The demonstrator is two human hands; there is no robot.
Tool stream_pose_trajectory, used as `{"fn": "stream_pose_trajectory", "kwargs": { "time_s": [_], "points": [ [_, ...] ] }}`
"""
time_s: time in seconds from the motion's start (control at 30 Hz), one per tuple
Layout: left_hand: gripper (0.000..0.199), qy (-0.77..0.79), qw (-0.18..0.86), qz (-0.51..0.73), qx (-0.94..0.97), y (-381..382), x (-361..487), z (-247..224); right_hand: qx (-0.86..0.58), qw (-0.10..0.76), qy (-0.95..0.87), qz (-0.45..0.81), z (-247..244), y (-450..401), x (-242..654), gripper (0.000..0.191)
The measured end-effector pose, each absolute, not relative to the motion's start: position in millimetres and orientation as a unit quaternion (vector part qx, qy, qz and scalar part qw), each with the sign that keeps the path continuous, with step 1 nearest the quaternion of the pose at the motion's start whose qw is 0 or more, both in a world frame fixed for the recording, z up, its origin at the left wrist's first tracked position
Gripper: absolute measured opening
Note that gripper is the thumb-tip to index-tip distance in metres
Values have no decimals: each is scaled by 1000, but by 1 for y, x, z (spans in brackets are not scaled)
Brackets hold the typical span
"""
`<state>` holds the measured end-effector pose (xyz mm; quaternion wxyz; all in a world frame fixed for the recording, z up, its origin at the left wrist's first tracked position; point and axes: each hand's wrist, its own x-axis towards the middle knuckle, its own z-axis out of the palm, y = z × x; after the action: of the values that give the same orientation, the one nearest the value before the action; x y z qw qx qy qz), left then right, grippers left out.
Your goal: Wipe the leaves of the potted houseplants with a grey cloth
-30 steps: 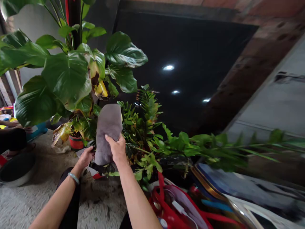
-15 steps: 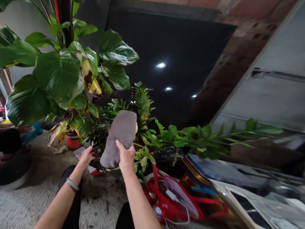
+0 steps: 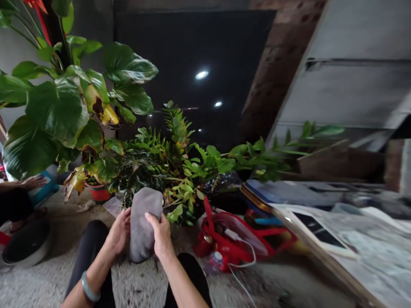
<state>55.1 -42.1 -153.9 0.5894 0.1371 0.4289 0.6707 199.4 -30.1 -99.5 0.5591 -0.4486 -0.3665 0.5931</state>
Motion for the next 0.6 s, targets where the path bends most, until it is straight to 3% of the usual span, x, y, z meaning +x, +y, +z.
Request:
{"fn": "stream_pose_trajectory", "kwargs": {
  "time_s": [0.23, 0.33, 0.5, 0.6],
  "points": [
    [66, 409, 590, 661, 217, -97, 100, -123, -446, 565, -433, 544, -94, -60, 195, 36],
    [66, 416, 592, 655, 218, -104, 104, -122, -461, 567, -427, 532, -100, -71, 204, 40],
    [65, 445, 613, 602, 254, -105, 107, -131, -499, 569, -479, 445, -129, -60, 246, 32],
    [60, 469, 611, 588, 247, -101, 100, -129, -527, 610, -388, 447, -150, -23, 278, 36]
  ]
}}
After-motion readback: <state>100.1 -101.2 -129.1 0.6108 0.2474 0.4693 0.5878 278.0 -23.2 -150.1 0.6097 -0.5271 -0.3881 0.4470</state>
